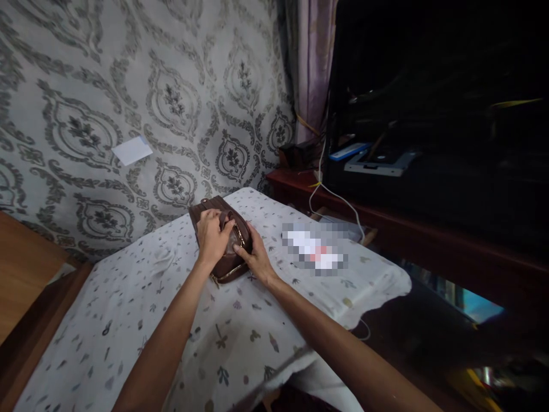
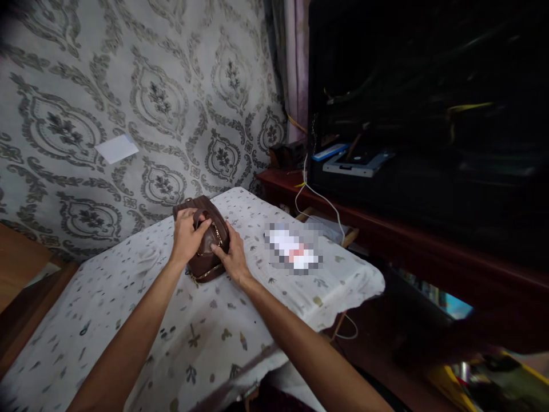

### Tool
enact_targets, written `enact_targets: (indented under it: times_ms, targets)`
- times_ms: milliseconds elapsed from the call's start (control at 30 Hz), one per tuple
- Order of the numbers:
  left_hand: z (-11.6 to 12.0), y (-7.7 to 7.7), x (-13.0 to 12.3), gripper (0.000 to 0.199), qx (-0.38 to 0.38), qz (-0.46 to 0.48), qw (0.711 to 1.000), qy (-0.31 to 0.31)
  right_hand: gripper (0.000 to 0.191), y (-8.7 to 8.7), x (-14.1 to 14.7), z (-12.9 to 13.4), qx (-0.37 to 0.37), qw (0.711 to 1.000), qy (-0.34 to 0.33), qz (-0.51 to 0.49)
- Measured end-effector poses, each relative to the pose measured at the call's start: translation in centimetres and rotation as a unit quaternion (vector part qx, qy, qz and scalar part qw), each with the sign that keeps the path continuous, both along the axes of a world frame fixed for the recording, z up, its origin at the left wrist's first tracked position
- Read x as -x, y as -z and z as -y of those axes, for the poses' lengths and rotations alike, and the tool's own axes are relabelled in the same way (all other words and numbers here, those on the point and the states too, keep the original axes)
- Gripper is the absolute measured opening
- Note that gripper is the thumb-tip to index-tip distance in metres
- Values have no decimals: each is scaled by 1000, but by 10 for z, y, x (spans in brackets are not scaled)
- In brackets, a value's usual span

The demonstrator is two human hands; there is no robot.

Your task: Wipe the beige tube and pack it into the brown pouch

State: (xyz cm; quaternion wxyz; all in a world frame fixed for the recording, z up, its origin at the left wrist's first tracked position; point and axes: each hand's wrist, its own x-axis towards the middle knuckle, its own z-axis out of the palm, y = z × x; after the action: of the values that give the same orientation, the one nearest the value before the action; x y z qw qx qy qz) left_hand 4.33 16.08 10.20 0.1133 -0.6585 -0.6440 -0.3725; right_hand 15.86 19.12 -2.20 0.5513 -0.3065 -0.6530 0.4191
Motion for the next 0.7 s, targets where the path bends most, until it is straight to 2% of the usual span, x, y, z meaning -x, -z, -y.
enact_targets:
  times_ms: [400,700]
  targets:
    - [6,-4,0,17,16,5,998,60,88,1,3,0,-9,1000,13,-4]
    - [12,-8,0,12,48,-28,994,94,89,2,2,0,-9,1000,9,7]
